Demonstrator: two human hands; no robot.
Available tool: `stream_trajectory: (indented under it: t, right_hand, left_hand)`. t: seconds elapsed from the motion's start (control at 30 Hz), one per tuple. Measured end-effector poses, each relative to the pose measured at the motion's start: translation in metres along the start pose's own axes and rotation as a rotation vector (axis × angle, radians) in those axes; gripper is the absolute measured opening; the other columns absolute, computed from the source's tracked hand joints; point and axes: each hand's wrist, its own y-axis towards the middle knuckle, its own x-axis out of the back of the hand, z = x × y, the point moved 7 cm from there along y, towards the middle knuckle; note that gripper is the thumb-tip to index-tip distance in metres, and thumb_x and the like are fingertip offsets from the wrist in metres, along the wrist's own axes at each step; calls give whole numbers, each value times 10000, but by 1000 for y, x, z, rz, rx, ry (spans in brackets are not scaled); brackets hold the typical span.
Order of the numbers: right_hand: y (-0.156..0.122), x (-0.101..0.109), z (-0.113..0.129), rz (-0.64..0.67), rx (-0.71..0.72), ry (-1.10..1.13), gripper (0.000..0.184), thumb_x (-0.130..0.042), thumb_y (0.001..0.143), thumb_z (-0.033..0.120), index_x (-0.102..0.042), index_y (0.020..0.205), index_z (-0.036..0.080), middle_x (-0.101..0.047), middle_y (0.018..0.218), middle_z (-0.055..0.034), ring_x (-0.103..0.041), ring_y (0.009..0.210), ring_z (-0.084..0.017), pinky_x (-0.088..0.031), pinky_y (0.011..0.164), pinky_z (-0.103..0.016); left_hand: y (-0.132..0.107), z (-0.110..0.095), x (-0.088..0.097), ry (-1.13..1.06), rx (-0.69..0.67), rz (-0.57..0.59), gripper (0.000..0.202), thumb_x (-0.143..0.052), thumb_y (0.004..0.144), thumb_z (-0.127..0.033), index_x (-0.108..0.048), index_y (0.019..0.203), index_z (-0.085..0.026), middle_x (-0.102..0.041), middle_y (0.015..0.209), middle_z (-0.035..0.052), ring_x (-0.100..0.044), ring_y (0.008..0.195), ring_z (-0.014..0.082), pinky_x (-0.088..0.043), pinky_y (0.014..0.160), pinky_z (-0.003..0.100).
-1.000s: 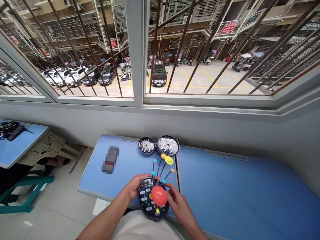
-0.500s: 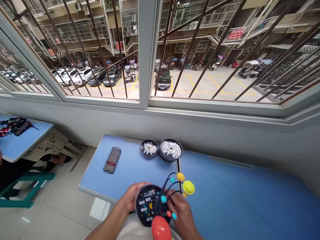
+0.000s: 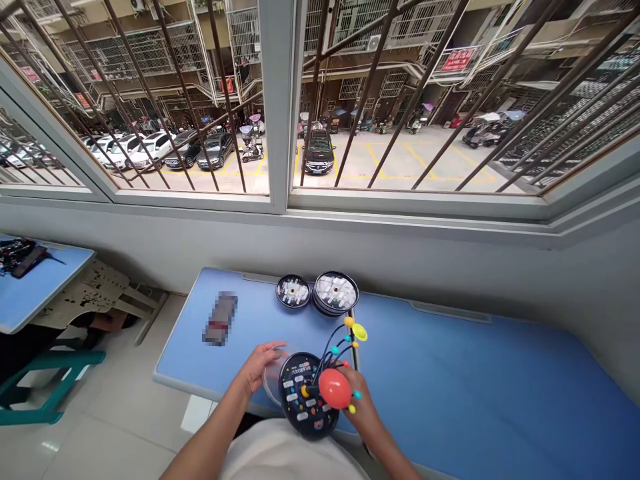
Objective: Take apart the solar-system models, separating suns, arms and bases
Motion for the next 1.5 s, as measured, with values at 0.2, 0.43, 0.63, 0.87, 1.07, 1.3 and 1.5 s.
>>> stream_trajectory:
  t: [0.2,0.43,0.63,0.87,1.07,1.3,1.5]
  right_hand:
    - [6,3,-52,-69,-101,-265,158,-400,681,266,-464,549,205,-565,524,-17,-499,502,-160,-330,491,-252]
    - [17,7,-101,-108,-212,-374,262,-336,754,263,-564,646,188,-626,635,-60,-568,610,-198,-331,538,-261]
    - [31,7,-112,-119,-258,-422,246,-377,773,248,-596,687,177,-655,707,-80,-586,658,-193,-332,569,-250]
    - [36,8,-107,-173,-239,-376,216,-390,776,286,-579,806,186,-635,653,-31,-584,614,-188,-344,538,-240]
    - [36,17,-102,-207,-193,-287,221,-389,758,341,-530,677,191,-621,624,-27,-583,589,-184,-400,557,-253]
    - [10,44,-62,-285,-162,-247,319,-307,836,391,-532,798,169,-624,721,-57,-578,626,-184,-430,595,-277]
    - [10,20,-9,62,-42,-489,298,-478,811,352,-533,1077,230,-648,837,-41,-612,750,-204,-427,614,-273]
  left_hand:
    - [25,-16,46,348,-147,-213,505,-528,732,-348,-532,1173,-103,-626,1045,134,-582,899,214,-493,681,306]
    - [45,-40,65,636,-292,-354,387,-427,755,-190,-605,1098,-169,-579,1150,66,-468,1113,184,-319,996,325]
    - [57,-62,67,852,-345,-467,428,-473,669,-102,-634,1055,-195,-556,1015,68,-442,1059,233,-273,1007,396]
    - [42,-46,4,930,-470,-413,419,-498,688,-120,-624,1075,-221,-498,1043,85,-402,1067,262,-263,993,410]
    - [40,-3,-71,877,-420,-46,468,-634,588,-133,-651,1041,-252,-535,958,52,-456,955,222,-341,904,335]
    - [49,2,-93,921,-405,67,223,-679,615,-240,-723,833,-232,-531,876,54,-437,894,221,-326,820,314]
    - [57,7,-95,889,-444,59,116,-598,683,-230,-699,631,-206,-551,740,39,-448,802,194,-314,816,324]
